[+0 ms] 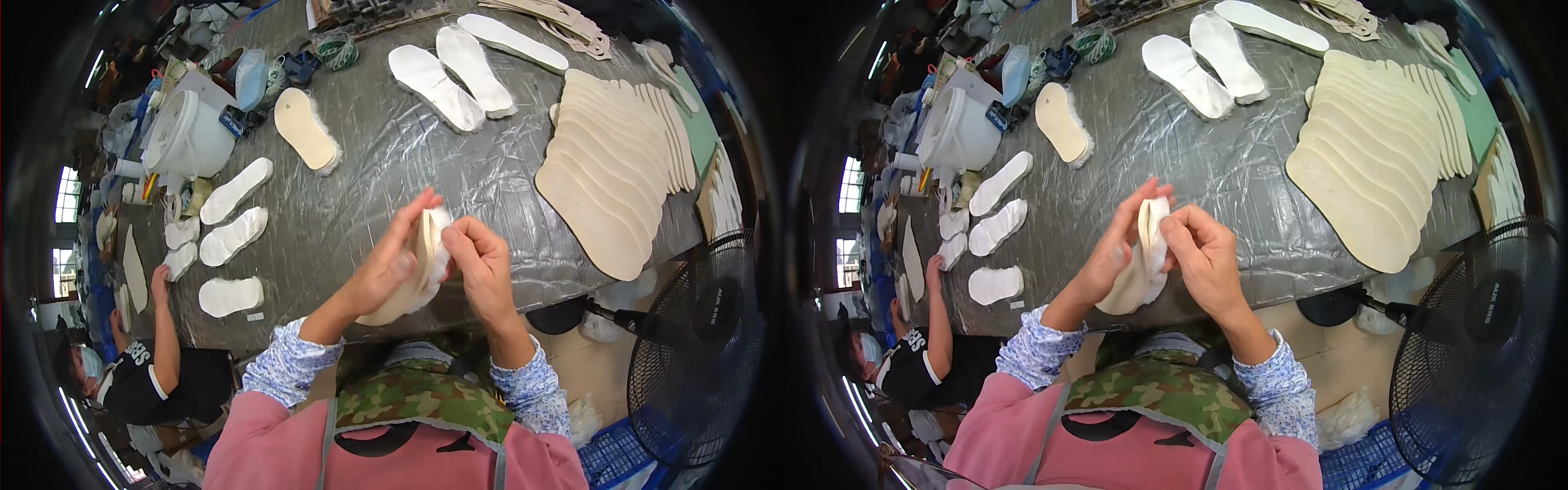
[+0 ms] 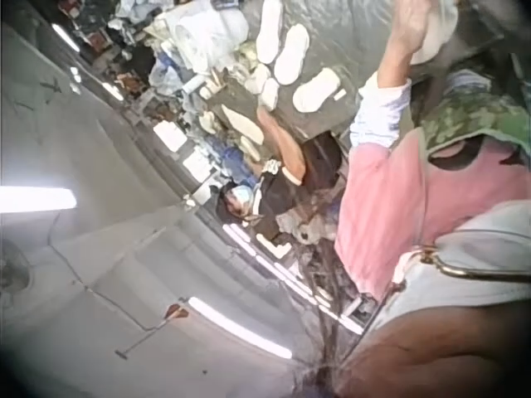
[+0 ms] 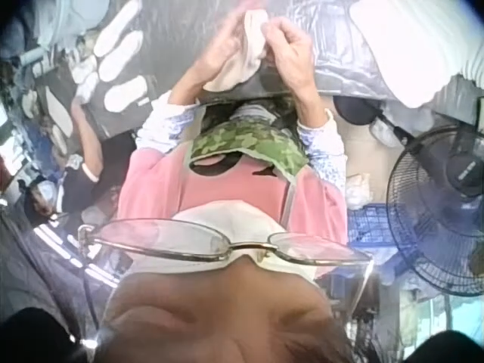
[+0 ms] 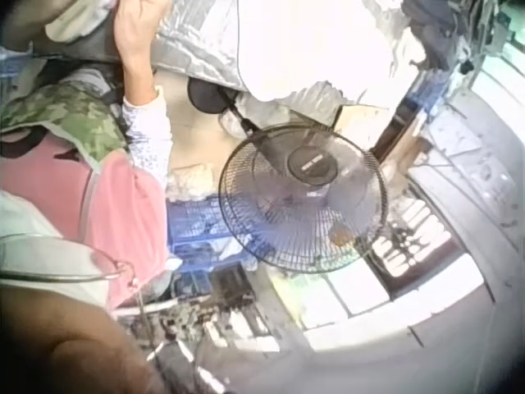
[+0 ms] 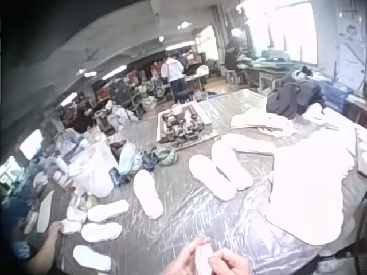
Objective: Applying glue and assembling footwear insoles.
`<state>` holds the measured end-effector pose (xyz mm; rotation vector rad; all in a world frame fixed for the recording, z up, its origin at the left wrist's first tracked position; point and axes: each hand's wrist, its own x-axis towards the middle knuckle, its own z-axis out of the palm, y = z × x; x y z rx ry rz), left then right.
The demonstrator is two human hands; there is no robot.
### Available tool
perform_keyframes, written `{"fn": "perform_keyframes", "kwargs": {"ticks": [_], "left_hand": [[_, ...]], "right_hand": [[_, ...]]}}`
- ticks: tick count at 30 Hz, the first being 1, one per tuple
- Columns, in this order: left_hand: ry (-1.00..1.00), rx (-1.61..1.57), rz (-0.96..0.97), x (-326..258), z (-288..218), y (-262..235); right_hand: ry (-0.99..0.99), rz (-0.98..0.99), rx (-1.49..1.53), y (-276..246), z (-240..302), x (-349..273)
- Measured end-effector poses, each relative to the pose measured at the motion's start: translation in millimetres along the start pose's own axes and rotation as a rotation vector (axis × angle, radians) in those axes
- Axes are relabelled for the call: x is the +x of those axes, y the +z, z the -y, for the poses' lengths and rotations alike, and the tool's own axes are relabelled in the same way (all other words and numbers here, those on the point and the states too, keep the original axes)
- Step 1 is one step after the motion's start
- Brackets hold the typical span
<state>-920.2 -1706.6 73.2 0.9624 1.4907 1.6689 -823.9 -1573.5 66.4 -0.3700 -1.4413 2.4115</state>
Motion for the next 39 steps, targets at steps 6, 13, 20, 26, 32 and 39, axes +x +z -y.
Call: {"fn": "perform_keyframes", "kwargs": {"ticks": [6, 13, 20, 26, 32, 39], "left_hand": [[-0.039, 0.394, 0.032, 2.5, -3.9, 2.5], [-0.016, 0.188, -0.084, 5.8, 0.3, 2.6], [-0.054, 0.375, -0.207, 4.2, -0.4, 0.1], [-0.127, 0.306, -0.104, 13.3, -12.2, 4.2], [-0.168, 0.186, 0.035, 16.9, -2.5, -11.2], [-0.13, 0.329, 0.108, 16.1, 11.6, -7.9]], "right_hand": [[-0.082, -0.05, 0.084, 1.8, -13.8, 0.9], [-0.145, -0.221, 0.291, 10.4, -32.3, 1.2], [-0.213, -0.354, 0.442, 24.5, -41.1, -2.4], [-0.166, -0.292, 0.246, 10.4, -33.7, 0.0], [-0.405, -0.244, -0.367, -52.0, -16.1, 4.3], [-0.564, -0.034, -0.945, -49.4, 3.3, -1.4]]}}
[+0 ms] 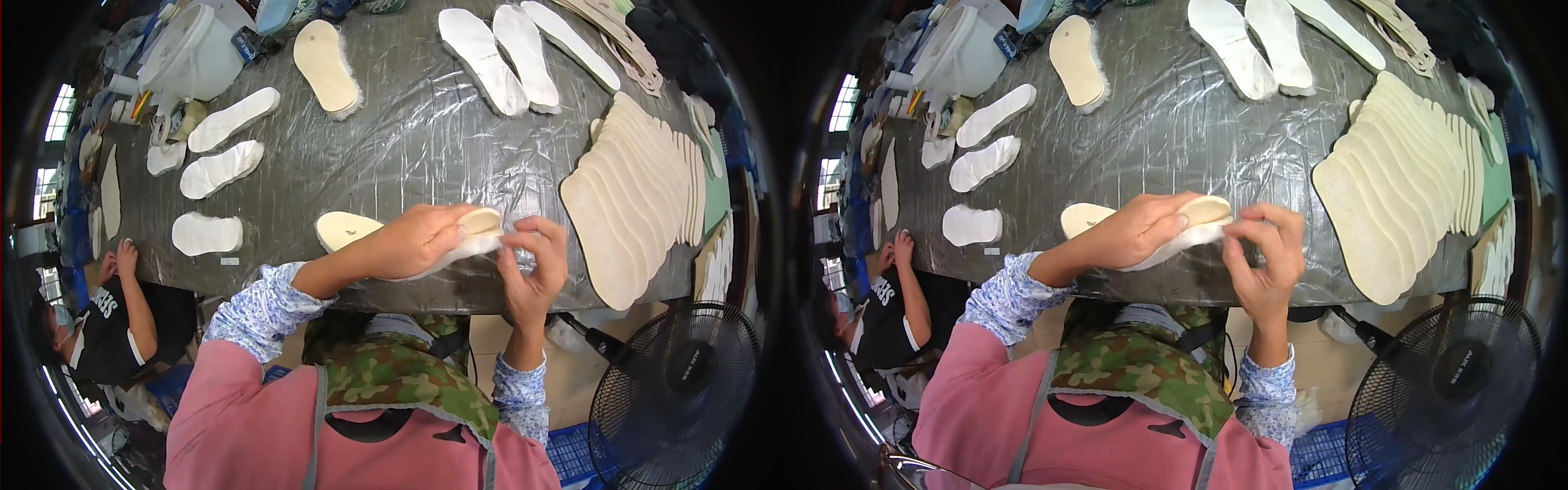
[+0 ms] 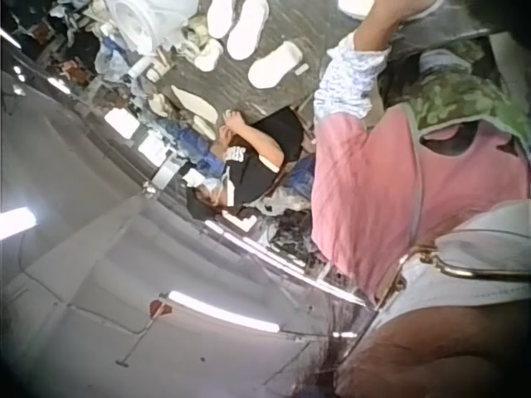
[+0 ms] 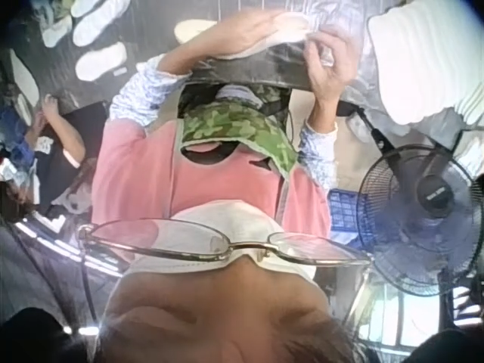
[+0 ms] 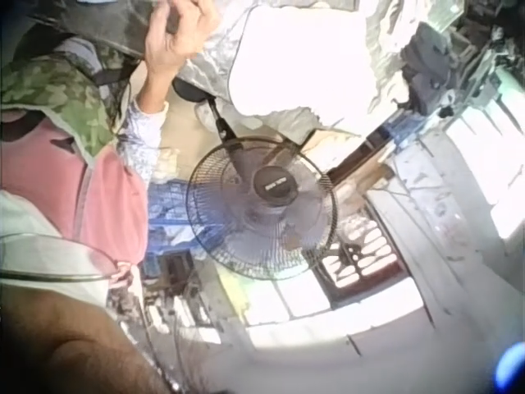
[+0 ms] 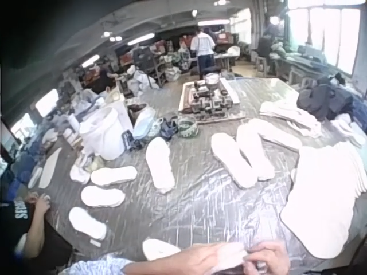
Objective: Applying glue and assembling footwear insoles.
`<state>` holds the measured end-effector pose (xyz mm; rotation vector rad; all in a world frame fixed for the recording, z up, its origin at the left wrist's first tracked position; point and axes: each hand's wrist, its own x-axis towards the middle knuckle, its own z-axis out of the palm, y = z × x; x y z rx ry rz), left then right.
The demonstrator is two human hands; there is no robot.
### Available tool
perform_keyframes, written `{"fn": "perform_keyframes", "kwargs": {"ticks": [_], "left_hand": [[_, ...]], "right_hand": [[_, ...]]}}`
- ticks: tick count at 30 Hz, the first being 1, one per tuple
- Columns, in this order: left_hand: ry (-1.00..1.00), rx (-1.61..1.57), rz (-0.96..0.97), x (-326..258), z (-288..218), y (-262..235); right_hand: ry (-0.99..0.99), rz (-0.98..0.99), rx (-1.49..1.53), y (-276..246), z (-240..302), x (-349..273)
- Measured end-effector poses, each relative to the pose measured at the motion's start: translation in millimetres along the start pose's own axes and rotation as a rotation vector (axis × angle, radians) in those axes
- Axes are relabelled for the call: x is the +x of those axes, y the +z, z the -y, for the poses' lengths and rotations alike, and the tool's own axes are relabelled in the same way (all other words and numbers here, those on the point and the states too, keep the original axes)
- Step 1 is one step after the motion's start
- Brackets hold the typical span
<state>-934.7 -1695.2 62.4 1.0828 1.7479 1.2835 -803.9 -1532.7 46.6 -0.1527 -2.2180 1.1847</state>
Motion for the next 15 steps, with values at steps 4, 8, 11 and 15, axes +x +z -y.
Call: {"fn": "perform_keyframes", "kwargs": {"ticks": [4, 8, 11, 15], "left_hand": [[-0.135, 0.037, -0.005, 3.7, -7.3, -9.1], [-0.101, 0.087, 0.013, 1.9, -1.0, -7.0], [-0.081, 0.098, 0.044, -0.6, -4.5, -6.7], [-0.155, 0.159, 0.042, -0.2, -12.5, -14.6]], "right_hand": [[-0.017, -0.028, -0.002, -2.5, 1.2, -9.4], [0.045, 0.016, 0.045, -1.2, 7.0, 5.3], [0.009, 0.099, 0.01, 7.0, 2.0, 3.1], [-0.117, 0.229, -0.077, 7.5, 6.7, -7.6]]}}
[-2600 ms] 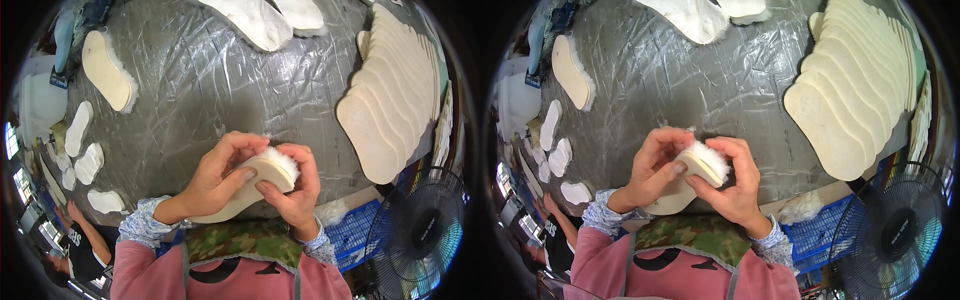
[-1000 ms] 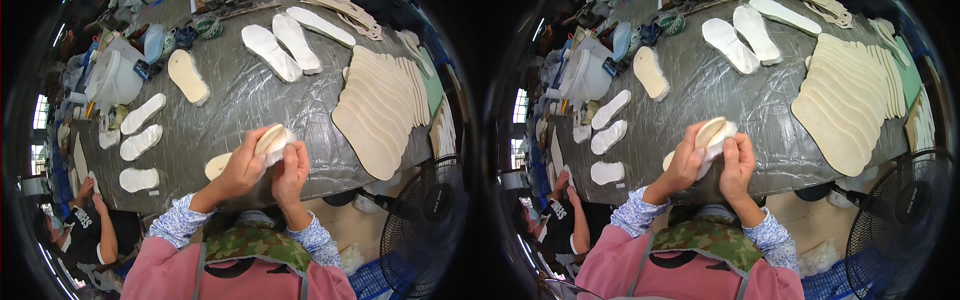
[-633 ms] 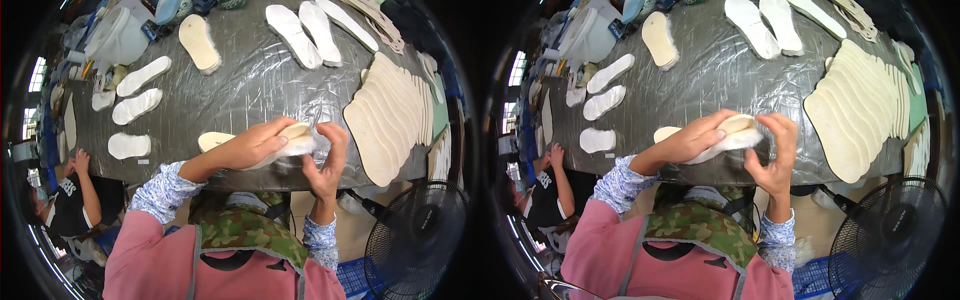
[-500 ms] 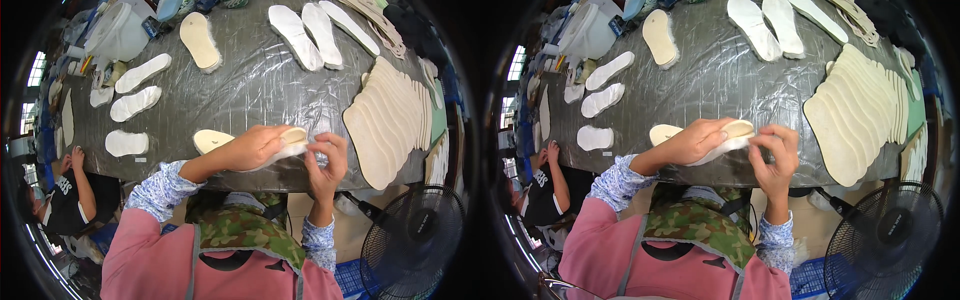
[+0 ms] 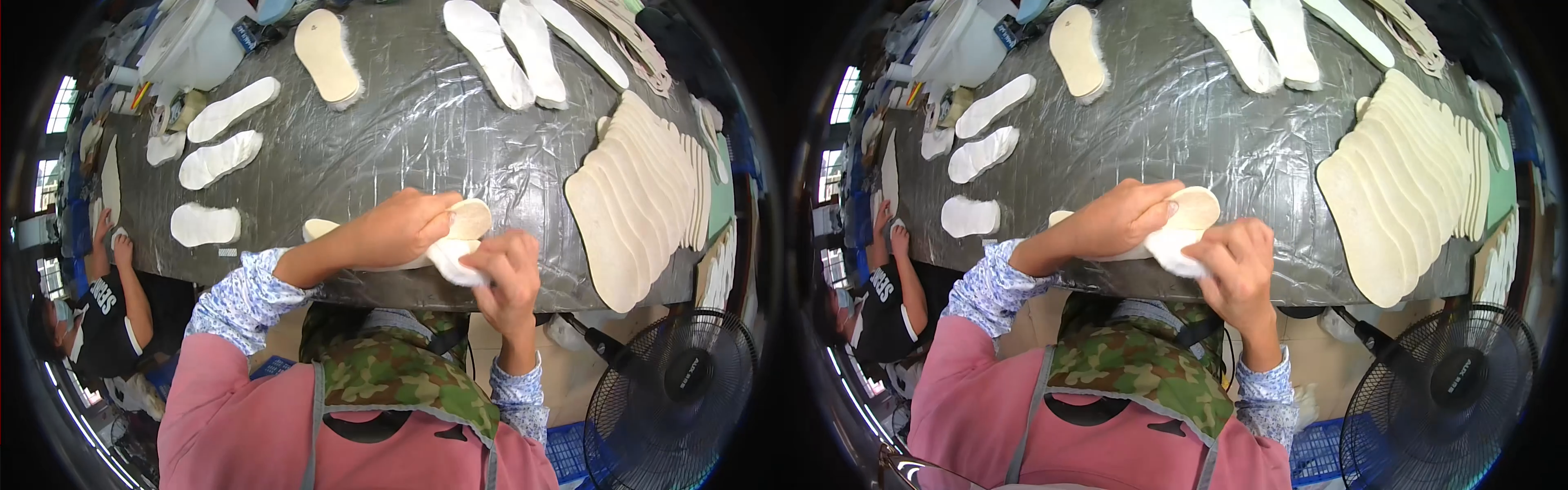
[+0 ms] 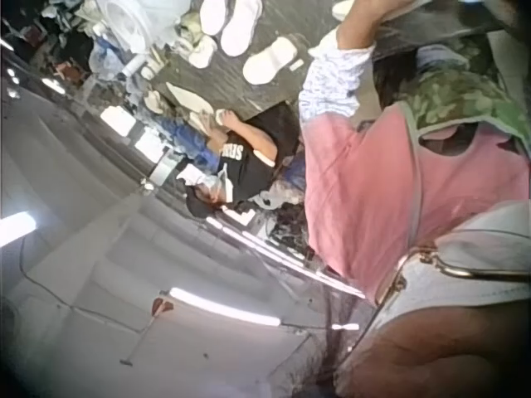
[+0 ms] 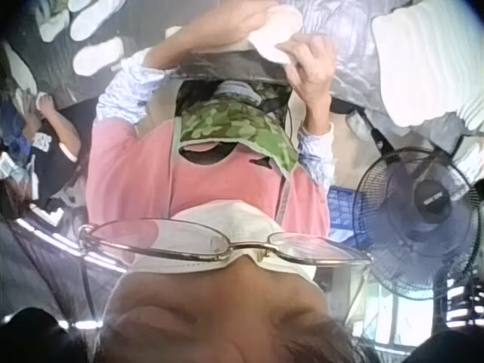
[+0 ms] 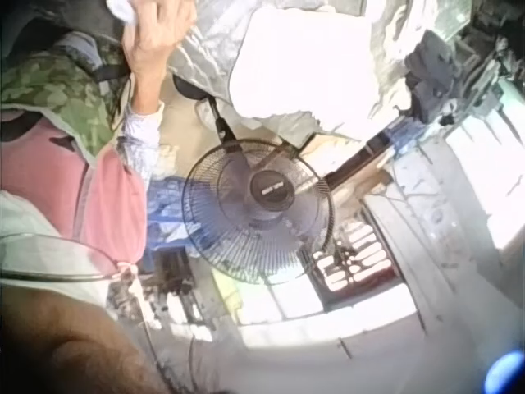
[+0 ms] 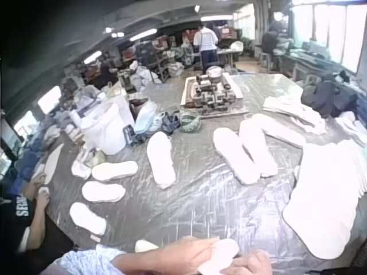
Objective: Applying glue and assembling footwear insoles.
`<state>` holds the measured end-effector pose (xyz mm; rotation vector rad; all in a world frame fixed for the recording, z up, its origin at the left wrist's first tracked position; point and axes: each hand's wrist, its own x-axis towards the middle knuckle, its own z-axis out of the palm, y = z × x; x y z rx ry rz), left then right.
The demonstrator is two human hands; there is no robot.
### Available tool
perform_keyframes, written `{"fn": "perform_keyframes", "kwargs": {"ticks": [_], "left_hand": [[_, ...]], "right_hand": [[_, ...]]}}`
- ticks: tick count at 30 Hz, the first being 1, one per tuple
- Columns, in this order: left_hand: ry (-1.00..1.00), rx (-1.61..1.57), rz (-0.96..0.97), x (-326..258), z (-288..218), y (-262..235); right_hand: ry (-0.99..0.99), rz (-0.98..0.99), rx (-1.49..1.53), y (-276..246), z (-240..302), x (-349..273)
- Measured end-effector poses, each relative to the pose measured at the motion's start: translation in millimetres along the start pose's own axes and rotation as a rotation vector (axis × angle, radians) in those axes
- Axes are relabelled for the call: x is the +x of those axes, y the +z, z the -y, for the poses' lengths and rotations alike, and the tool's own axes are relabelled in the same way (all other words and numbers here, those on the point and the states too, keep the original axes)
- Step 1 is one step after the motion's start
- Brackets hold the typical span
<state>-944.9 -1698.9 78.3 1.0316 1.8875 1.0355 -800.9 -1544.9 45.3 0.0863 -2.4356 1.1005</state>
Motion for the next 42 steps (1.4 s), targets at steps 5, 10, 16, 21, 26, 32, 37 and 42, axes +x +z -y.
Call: {"fn": "perform_keyframes", "kwargs": {"ticks": [5, 10, 16, 21, 26, 32, 37, 42], "left_hand": [[-0.096, 0.082, -0.037, 1.4, 7.5, -1.9], [-0.067, -0.049, 0.214, -2.3, 7.3, 6.6], [-0.143, -0.179, 0.511, -14.3, 11.6, -13.1], [0.042, -0.15, 0.483, -54.0, 30.7, -7.2], [-0.303, -0.278, 0.442, -61.9, 46.1, -16.2], [-0.106, 0.627, -0.23, -67.8, 49.5, 8.7], [0.313, 0.561, -0.344, -85.1, 82.5, 44.9], [0.34, 0.721, -0.25, -79.9, 94.6, 59.0]], "right_hand": [[-0.09, -0.042, 0.071, 6.0, 8.2, -28.1], [0.075, -0.128, 0.137, 5.5, 7.5, -24.3], [0.202, -0.186, 0.195, 2.6, -1.6, -26.5], [0.343, -0.288, 0.215, -3.8, -12.6, -37.5], [0.526, -0.105, 0.293, -10.4, -9.6, -48.2], [0.634, 0.019, 0.179, 2.9, 6.6, -51.0], [0.542, 0.049, 0.102, 4.8, 3.8, -49.1], [0.374, 0.048, 0.104, 4.7, -4.2, -44.7]]}}
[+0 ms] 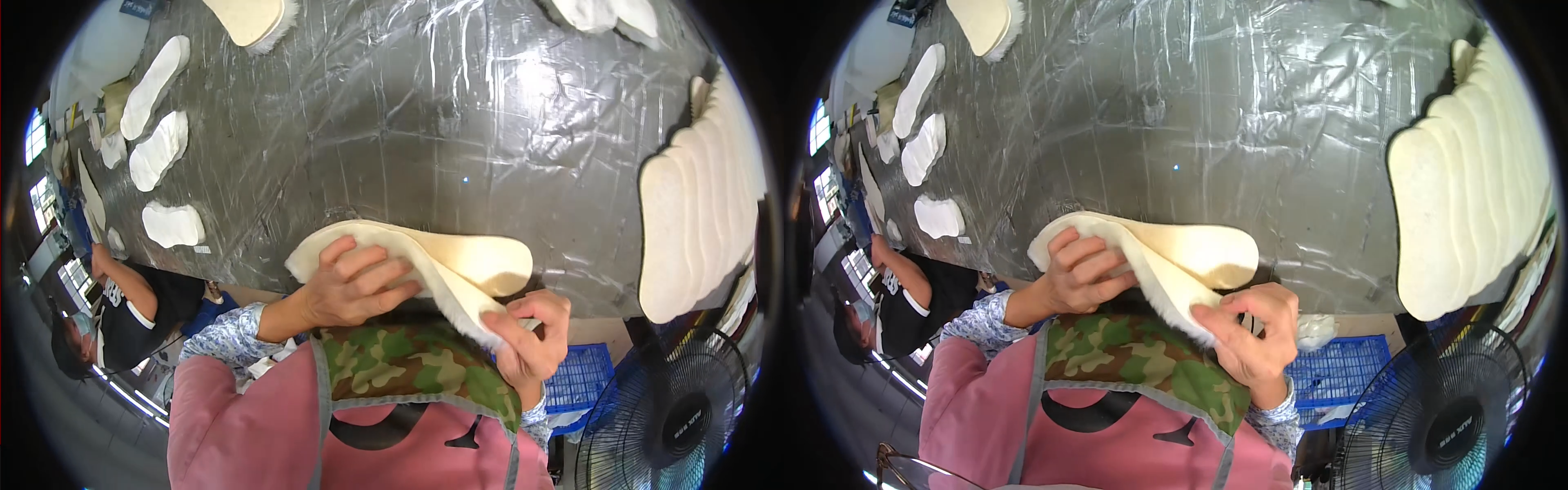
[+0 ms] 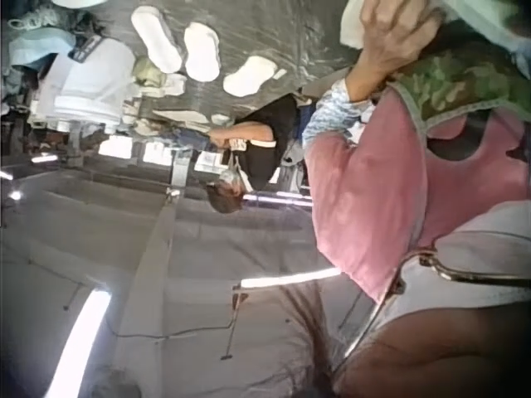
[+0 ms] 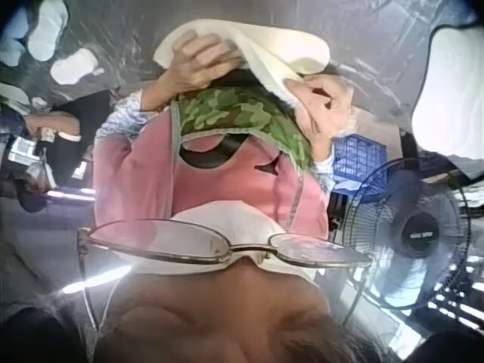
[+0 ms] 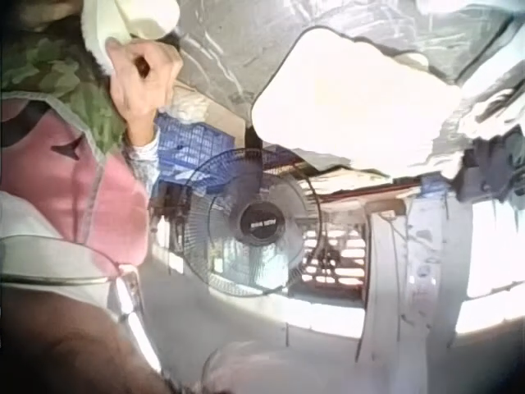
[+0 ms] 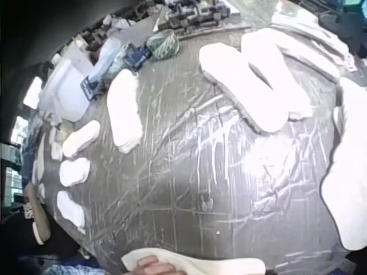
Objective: Applying glue and assembling footwear insoles.
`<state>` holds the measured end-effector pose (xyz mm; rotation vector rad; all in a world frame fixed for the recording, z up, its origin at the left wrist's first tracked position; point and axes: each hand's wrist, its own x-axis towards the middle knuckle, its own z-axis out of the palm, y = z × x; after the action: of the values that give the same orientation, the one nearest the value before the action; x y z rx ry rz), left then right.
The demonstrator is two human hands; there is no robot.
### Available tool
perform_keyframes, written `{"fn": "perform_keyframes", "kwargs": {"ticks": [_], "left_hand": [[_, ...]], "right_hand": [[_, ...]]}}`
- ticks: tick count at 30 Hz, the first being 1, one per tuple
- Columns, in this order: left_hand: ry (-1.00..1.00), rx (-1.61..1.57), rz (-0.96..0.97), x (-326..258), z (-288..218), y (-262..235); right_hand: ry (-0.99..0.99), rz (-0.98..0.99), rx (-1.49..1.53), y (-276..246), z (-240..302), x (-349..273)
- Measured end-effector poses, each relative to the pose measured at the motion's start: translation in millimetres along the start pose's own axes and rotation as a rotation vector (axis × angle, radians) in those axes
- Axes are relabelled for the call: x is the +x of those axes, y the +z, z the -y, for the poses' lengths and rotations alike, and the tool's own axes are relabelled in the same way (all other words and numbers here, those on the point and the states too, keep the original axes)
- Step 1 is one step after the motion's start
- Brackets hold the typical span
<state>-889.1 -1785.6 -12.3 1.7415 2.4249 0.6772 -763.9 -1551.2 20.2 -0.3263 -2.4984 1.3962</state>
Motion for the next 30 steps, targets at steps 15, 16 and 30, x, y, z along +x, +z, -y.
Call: {"fn": "perform_keyframes", "kwargs": {"ticks": [15, 16, 30], "left_hand": [[-0.092, -0.231, 0.03, 16.3, 10.2, -6.8], [-0.11, -0.19, -0.081, 26.8, 8.9, -4.6], [0.042, -0.092, -0.059, 48.3, 7.3, 10.5]], "right_hand": [[0.244, -0.049, 0.051, 3.5, -19.1, 7.4], [0.258, -0.047, 0.046, 2.0, -18.6, 7.7], [0.351, 0.012, -0.07, 1.3, -18.6, 14.6]]}}
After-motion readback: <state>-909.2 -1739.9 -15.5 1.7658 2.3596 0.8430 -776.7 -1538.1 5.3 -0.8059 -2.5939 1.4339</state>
